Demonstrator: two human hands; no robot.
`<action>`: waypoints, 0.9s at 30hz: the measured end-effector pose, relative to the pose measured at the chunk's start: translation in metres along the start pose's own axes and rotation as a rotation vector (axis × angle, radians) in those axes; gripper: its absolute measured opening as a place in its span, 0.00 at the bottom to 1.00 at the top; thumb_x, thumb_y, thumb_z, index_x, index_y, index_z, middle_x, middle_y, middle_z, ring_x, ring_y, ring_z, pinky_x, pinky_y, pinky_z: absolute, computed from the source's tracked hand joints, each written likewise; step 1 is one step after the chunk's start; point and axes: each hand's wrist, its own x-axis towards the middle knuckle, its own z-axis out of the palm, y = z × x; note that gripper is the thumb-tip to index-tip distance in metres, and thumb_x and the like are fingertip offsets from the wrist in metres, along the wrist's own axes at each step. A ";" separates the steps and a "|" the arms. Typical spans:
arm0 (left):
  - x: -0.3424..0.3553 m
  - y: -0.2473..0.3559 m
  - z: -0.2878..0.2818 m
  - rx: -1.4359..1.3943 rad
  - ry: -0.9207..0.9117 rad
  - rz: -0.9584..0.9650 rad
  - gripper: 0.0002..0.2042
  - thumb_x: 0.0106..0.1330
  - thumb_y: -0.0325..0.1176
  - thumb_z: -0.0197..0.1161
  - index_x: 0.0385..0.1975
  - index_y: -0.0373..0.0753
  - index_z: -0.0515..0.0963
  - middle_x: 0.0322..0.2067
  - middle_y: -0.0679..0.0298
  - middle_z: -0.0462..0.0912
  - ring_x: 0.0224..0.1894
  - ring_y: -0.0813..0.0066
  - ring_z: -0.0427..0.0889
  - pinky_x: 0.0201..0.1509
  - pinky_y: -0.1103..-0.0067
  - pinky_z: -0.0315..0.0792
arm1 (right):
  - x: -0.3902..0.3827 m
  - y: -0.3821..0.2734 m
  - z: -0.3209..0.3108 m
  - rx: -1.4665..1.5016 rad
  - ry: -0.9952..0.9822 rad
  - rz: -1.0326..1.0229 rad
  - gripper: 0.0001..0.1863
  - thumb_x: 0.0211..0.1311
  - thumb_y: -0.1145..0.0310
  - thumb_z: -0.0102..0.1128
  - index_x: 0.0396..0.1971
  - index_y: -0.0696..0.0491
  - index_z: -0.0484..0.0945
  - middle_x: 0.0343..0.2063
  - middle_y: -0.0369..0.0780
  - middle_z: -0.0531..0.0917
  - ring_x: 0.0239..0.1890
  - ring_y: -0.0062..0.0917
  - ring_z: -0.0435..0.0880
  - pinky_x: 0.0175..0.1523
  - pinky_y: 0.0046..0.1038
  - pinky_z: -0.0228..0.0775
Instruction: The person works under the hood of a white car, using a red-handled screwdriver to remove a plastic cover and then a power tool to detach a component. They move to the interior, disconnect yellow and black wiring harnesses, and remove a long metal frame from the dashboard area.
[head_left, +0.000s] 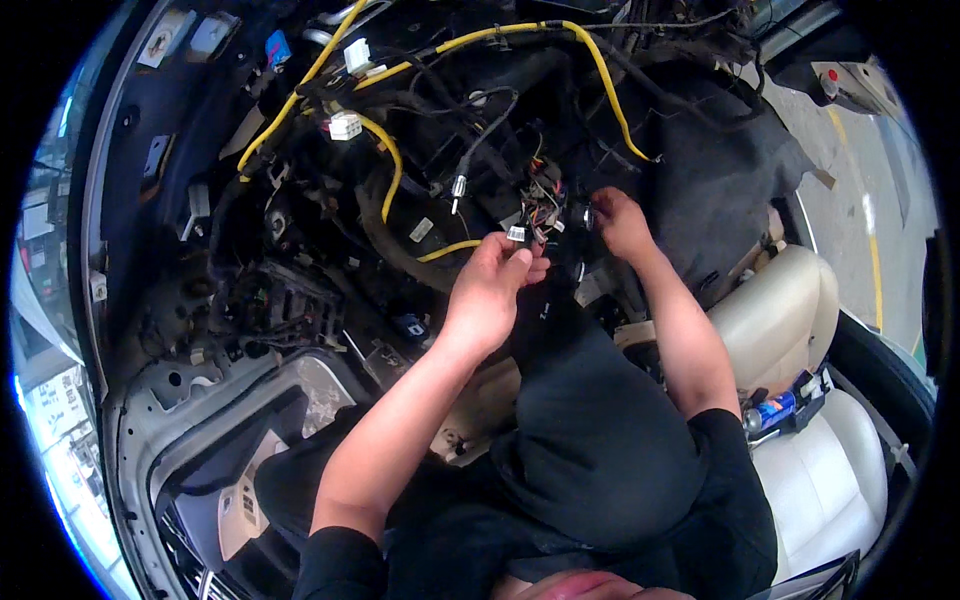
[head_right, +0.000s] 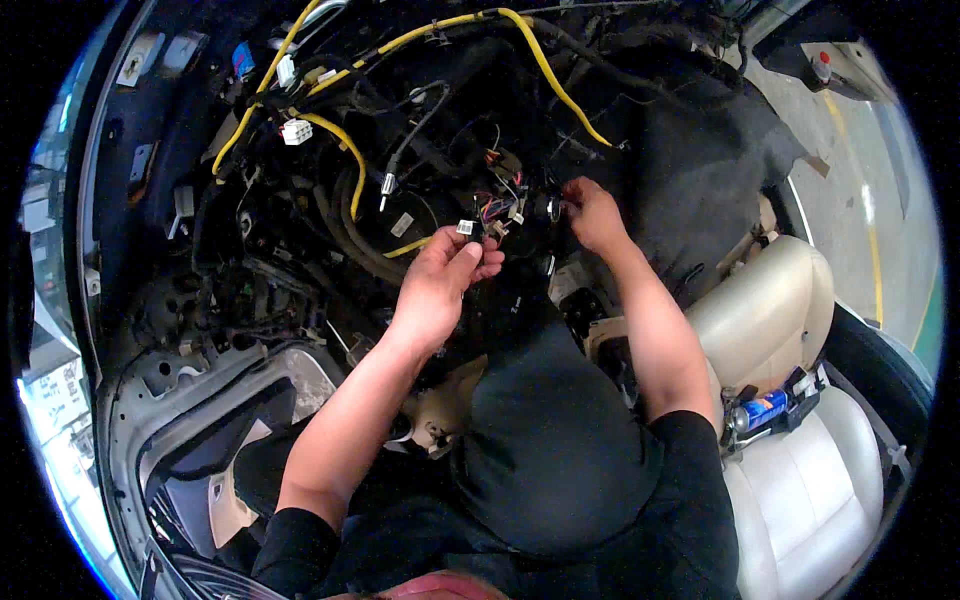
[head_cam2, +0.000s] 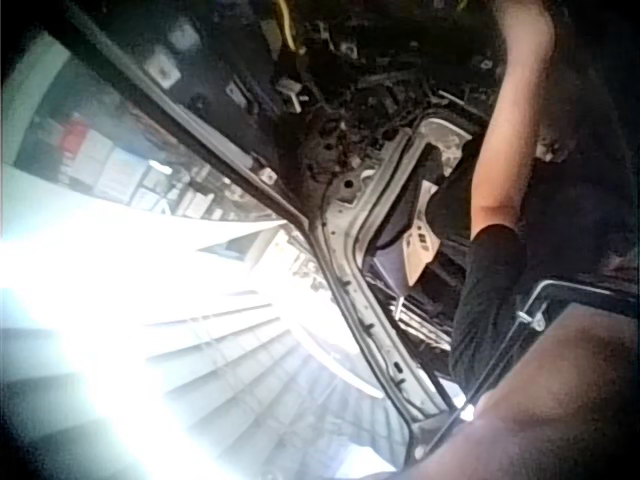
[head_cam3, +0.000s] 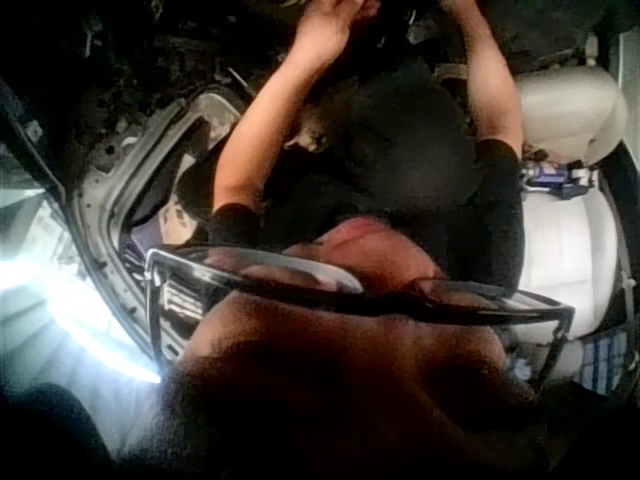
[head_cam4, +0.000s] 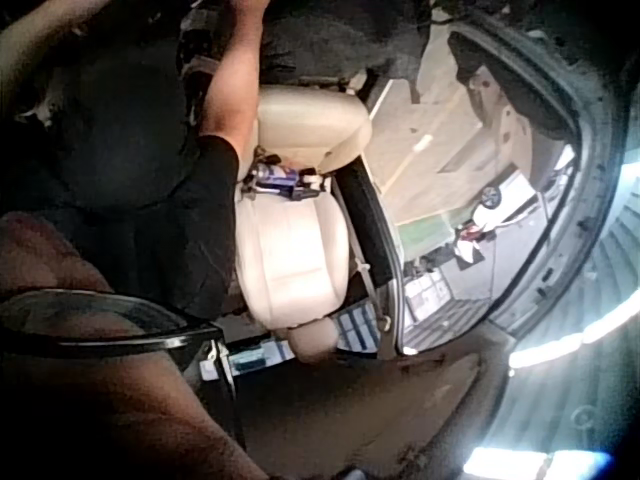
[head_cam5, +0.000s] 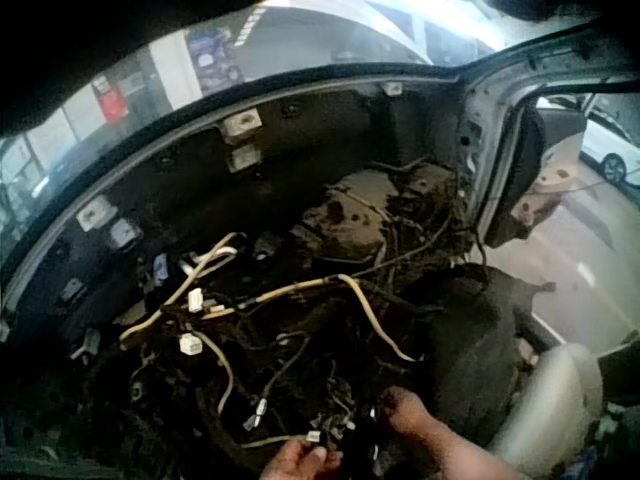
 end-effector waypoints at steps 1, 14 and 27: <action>0.002 0.002 0.003 -0.018 0.006 0.031 0.11 0.80 0.30 0.51 0.54 0.30 0.72 0.51 0.57 0.81 0.54 0.69 0.83 0.63 0.72 0.77 | -0.001 0.000 -0.001 -0.054 0.004 -0.051 0.08 0.59 0.76 0.64 0.38 0.57 0.81 0.40 0.49 0.83 0.44 0.47 0.84 0.50 0.37 0.77; 0.099 0.015 0.058 0.265 0.375 0.528 0.12 0.74 0.33 0.59 0.49 0.30 0.78 0.46 0.49 0.79 0.51 0.50 0.81 0.58 0.65 0.73 | -0.011 -0.125 -0.053 0.187 0.261 -0.254 0.16 0.63 0.80 0.58 0.51 0.56 0.80 0.50 0.48 0.83 0.52 0.46 0.83 0.57 0.38 0.76; 0.056 0.038 0.038 0.573 0.225 0.401 0.24 0.78 0.34 0.55 0.69 0.31 0.62 0.66 0.42 0.69 0.68 0.54 0.72 0.69 0.66 0.67 | 0.065 -0.164 -0.033 0.085 0.216 -0.180 0.11 0.69 0.69 0.60 0.46 0.58 0.82 0.45 0.50 0.86 0.50 0.48 0.84 0.53 0.42 0.78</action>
